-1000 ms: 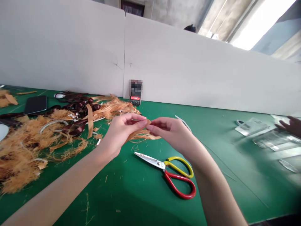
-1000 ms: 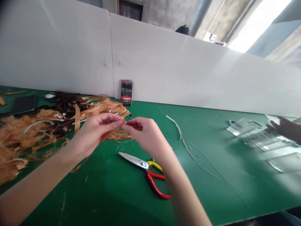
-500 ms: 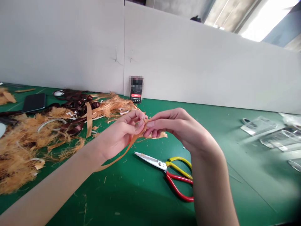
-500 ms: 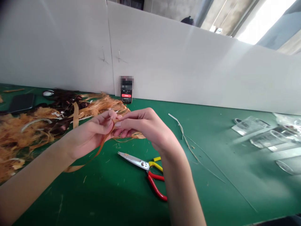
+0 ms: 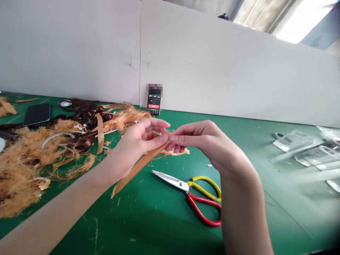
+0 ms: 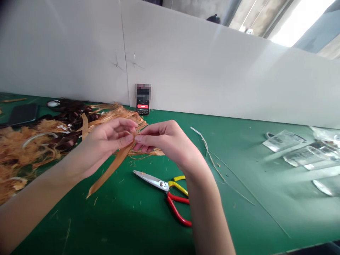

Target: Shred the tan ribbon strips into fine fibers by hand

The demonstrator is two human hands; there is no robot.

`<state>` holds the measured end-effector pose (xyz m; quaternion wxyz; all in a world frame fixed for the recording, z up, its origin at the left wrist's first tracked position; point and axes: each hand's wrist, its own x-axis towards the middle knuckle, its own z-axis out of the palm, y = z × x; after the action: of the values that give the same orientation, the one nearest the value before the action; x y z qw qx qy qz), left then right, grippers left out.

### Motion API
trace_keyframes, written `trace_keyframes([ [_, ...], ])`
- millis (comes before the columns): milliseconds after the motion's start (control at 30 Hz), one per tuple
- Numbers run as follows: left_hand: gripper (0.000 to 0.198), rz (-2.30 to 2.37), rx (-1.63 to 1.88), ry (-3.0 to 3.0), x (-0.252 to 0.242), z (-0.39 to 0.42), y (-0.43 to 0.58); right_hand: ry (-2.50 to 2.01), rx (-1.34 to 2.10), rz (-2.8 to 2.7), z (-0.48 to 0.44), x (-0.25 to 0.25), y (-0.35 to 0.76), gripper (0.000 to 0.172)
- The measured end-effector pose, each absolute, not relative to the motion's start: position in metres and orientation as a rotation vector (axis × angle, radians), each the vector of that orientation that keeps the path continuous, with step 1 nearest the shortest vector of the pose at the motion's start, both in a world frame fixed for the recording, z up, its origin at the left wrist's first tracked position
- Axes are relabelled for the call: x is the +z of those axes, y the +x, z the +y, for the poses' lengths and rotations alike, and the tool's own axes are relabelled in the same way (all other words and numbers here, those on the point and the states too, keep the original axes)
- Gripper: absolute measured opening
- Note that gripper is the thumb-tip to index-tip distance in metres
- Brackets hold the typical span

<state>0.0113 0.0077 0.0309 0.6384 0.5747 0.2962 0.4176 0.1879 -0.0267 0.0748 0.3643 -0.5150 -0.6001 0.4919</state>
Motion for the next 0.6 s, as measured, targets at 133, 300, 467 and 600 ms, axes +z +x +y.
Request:
trace_keyframes([
  [133, 0.024, 0.824, 1.006, 1.450, 0.034, 0.008, 0.013, -1.413, 1.184, -1.502, -0.026, 0.074, 0.189, 0.013],
  [300, 0.031, 0.874, 0.939, 1.438, 0.036, 0.007, 0.013, -1.315, 1.121, -1.453, -0.024, 0.072, 0.187, 0.031],
  [467, 0.030, 0.868, 0.905, 1.451, 0.036, 0.006, 0.011, -1.223, 1.102, -1.420, -0.028, 0.074, 0.194, 0.025],
  [600, 0.031, 0.902, 0.898, 1.407, 0.037, 0.006, 0.012, -1.291, 0.918, -1.319, -0.028, 0.075, 0.199, 0.029],
])
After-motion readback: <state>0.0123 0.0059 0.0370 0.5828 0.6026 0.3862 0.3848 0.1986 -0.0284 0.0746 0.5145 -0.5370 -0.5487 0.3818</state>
